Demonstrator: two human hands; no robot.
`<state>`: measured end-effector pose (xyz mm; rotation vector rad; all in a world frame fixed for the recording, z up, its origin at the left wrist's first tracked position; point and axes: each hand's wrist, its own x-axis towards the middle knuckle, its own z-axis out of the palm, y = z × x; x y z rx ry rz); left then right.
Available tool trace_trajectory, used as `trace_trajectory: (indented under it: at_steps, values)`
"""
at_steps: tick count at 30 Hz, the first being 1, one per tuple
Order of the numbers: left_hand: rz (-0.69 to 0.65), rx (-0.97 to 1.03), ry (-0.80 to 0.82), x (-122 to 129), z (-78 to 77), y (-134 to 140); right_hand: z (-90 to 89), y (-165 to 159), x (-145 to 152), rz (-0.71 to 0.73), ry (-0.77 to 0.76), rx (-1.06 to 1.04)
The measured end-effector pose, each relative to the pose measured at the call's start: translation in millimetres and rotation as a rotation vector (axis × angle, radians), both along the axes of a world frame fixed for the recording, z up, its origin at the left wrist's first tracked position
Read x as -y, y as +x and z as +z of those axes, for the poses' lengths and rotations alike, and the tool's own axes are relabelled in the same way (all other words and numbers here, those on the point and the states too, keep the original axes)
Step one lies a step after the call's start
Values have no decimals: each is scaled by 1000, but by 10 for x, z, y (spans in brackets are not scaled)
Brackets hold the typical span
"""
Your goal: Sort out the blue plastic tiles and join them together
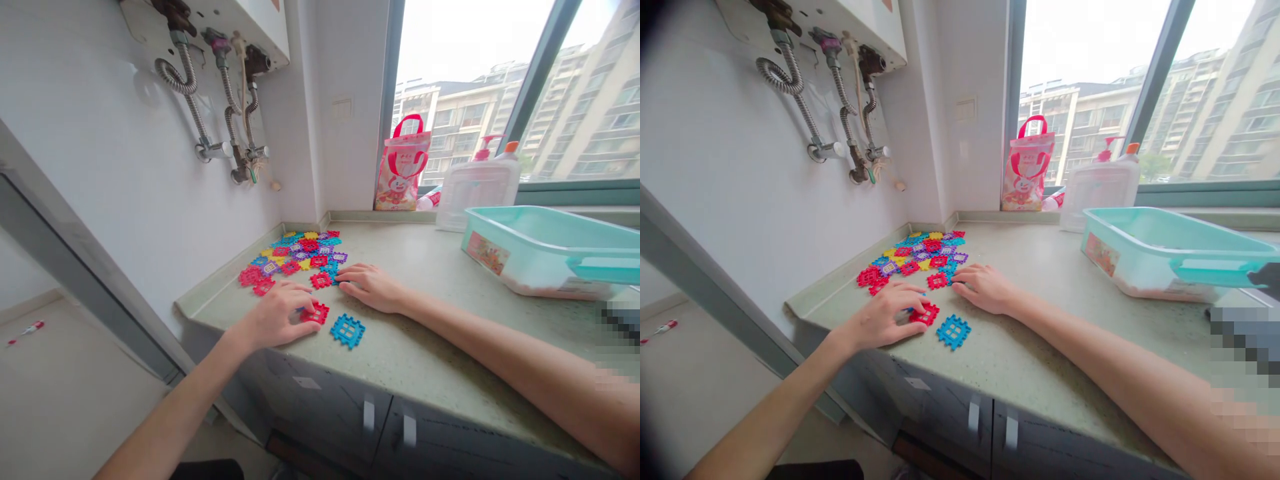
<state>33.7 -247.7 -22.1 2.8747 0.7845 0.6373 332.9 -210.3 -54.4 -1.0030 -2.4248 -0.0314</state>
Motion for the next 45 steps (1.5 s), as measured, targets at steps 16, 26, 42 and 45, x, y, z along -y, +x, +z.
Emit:
trace_trajectory:
  at_steps: [16, 26, 42, 45]
  values:
    - [214, 51, -5, -19, -37, -80, 27, -232, 170, 214, -79, -44]
    - [436, 61, 327, -253, -114, -81, 200, -167, 337, 343, -155, -228]
    - [-142, -175, 250, -983, 109, 958, 237, 511, 376, 19, 124, 162]
    - [-233, -154, 118, -980, 112, 860, 191, 492, 343, -43, 69, 63]
